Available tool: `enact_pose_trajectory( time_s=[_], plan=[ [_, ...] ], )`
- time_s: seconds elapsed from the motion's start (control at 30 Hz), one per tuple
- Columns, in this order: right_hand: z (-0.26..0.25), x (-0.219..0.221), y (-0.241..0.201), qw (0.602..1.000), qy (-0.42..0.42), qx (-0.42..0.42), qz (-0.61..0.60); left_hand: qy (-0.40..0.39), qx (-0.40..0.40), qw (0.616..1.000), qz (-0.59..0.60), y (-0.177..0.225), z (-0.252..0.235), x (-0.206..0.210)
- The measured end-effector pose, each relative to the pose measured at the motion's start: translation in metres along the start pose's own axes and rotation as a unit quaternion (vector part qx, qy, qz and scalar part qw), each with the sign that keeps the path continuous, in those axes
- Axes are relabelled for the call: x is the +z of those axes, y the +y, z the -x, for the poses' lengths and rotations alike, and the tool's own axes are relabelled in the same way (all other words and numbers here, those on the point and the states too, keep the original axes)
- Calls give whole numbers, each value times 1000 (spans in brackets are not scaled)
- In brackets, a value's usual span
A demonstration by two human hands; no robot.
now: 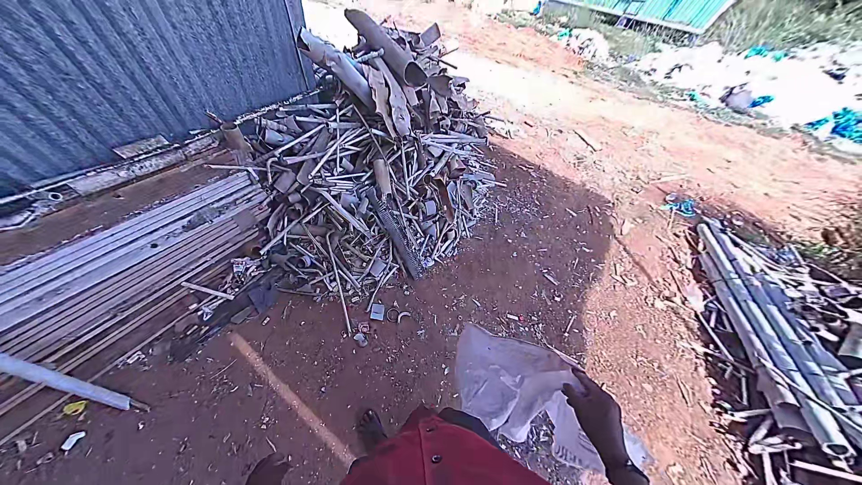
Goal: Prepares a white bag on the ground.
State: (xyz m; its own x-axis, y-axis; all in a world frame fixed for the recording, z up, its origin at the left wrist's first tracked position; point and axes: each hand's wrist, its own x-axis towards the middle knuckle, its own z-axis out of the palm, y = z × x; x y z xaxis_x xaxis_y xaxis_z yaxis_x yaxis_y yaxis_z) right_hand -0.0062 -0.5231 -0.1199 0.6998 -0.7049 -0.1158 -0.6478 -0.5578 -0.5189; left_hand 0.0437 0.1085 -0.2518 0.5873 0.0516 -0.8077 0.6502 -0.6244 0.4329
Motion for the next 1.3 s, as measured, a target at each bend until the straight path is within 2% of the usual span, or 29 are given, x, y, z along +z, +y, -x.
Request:
enact_pose_trajectory(
  time_s=[0.07,0.13,0.2,0.3,0.4,0.47,0.57,0.67,0.8,0.87,1.0,1.17,1.3],
  plan=[
    [-18,7,-41,998,-6,-65,-6,18,4,999,41,28,-52,5],
    [-28,13,-83,992,-44,-115,3,25,58,997,47,77,-62,12],
    [-36,19,-123,977,-117,-174,25,29,113,992,53,131,-50,21],
    [-44,36,-166,930,-250,-266,39,33,183,982,40,196,-23,36],
    [-42,55,-195,872,-335,-355,39,33,239,970,-23,241,0,42],
    [-39,63,-211,830,-383,-403,47,77,276,956,-68,254,1,46],
    [-32,67,-229,780,-421,-458,64,179,326,919,-132,261,-7,51],
    [-28,70,-236,744,-440,-500,53,225,361,890,-162,267,1,50],
    [-25,71,-238,728,-454,-513,30,286,446,838,-132,262,-1,51],
    [-24,72,-238,727,-462,-507,22,290,464,825,-141,258,0,49],
    [-23,76,-235,739,-466,-487,10,255,457,828,-203,244,-6,38],
    [-16,81,-232,769,-455,-445,56,168,347,879,-280,201,-35,27],
    [-9,82,-236,772,-478,-407,98,117,285,908,-284,174,-43,33]
  ],
)
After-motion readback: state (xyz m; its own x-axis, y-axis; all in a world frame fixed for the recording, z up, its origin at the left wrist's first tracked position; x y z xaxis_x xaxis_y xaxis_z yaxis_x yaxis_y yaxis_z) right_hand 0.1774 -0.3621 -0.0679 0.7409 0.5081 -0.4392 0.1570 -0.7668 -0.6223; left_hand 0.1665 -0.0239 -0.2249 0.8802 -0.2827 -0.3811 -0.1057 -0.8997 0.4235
